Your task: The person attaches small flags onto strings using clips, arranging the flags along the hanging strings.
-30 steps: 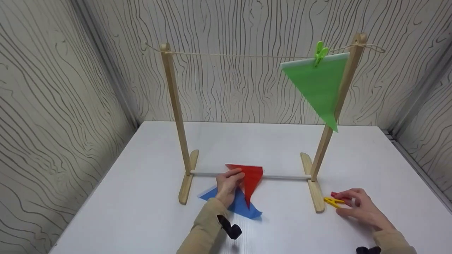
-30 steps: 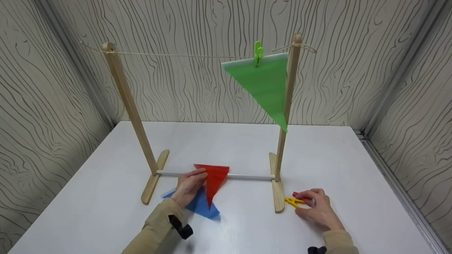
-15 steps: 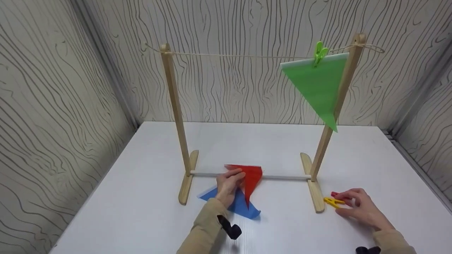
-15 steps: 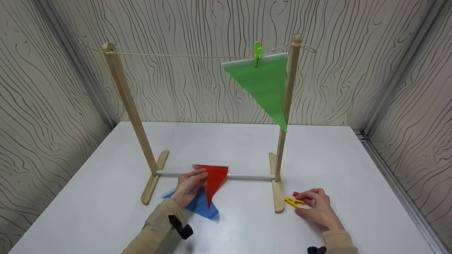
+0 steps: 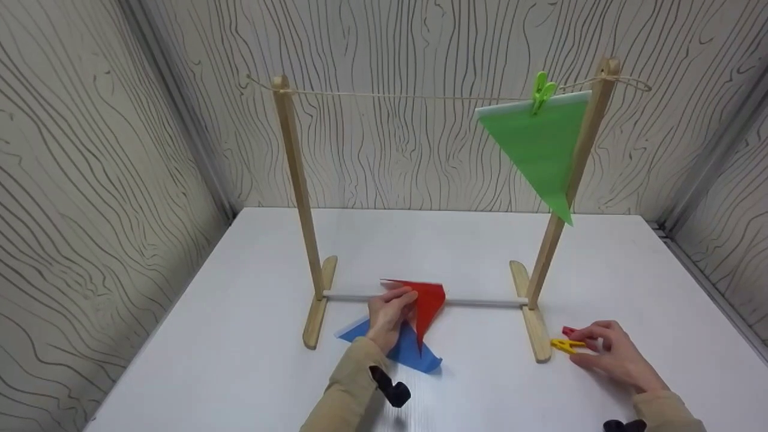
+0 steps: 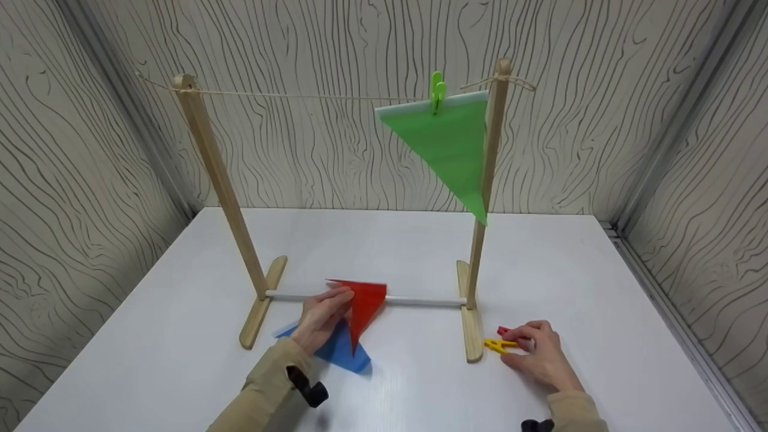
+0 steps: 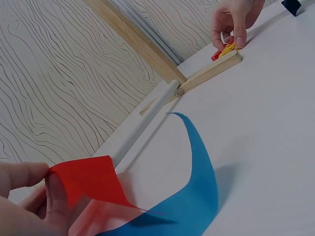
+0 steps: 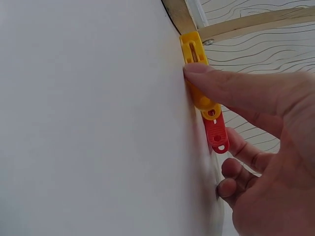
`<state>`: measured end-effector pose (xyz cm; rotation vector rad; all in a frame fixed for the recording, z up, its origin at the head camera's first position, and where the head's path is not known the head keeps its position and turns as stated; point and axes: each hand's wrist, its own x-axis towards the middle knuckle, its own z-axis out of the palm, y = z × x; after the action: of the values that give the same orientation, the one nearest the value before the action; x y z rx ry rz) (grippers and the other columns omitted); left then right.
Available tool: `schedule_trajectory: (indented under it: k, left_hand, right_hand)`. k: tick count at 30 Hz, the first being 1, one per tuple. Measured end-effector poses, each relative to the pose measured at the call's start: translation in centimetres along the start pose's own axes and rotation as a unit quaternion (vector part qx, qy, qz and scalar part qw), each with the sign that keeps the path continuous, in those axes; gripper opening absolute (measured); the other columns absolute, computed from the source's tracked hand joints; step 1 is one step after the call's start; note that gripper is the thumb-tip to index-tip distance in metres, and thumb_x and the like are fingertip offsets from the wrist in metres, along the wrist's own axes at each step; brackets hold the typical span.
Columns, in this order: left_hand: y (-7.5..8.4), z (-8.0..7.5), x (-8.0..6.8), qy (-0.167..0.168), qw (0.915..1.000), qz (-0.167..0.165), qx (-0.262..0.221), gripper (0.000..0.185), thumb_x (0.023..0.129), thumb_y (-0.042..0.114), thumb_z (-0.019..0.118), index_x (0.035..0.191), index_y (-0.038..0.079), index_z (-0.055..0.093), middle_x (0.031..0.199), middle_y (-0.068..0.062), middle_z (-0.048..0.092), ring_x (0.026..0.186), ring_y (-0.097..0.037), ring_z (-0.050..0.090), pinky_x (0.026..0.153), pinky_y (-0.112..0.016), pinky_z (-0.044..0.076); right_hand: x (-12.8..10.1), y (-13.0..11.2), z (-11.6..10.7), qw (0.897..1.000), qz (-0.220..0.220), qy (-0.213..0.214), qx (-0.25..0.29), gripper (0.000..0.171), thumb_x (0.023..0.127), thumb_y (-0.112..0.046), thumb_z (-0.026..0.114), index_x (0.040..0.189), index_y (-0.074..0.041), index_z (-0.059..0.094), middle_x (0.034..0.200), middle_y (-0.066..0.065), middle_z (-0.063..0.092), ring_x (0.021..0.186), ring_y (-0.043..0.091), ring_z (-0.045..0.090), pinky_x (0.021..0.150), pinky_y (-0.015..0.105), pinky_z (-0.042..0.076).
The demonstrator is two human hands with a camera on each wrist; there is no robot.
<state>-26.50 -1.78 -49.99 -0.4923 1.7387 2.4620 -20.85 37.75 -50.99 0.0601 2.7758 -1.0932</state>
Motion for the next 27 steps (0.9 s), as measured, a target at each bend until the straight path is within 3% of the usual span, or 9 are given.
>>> schedule_trajectory:
  k: [7,21,27]
  left_hand:
    - [0.08,0.00,0.04,-0.002,1.0000,-0.006,0.001,0.032,0.089,0.011,0.075,0.117,-0.005,0.071,0.108,-0.014,0.076,0.089,-0.018,0.073,0.096,-0.035,0.059]
    - [0.05,0.19,0.08,0.002,0.9999,0.003,-0.016,0.034,0.088,0.015,0.077,0.113,-0.007,0.071,0.099,-0.012,0.077,0.082,-0.016,0.073,0.089,-0.032,0.061]
    - [0.15,0.13,-0.09,0.005,0.9999,-0.003,-0.013,0.039,0.090,0.020,0.077,0.118,-0.005,0.067,0.114,-0.017,0.073,0.094,-0.020,0.074,0.095,-0.034,0.058]
  right_hand:
    - [0.02,-0.12,0.03,1.000,0.001,0.008,-0.004,0.048,0.085,-0.031,0.081,0.118,0.002,0.068,0.132,0.032,0.037,0.119,0.051,0.037,0.104,0.069,0.036]
    - [0.02,-0.21,-0.04,1.000,0.011,0.014,0.014,0.052,0.087,-0.036,0.079,0.118,0.004,0.067,0.134,0.032,0.034,0.121,0.049,0.035,0.107,0.070,0.033]
    - [0.00,-0.29,0.01,1.000,0.000,0.024,0.000,0.053,0.088,-0.036,0.078,0.118,0.005,0.066,0.128,0.029,0.039,0.115,0.044,0.038,0.100,0.061,0.039]
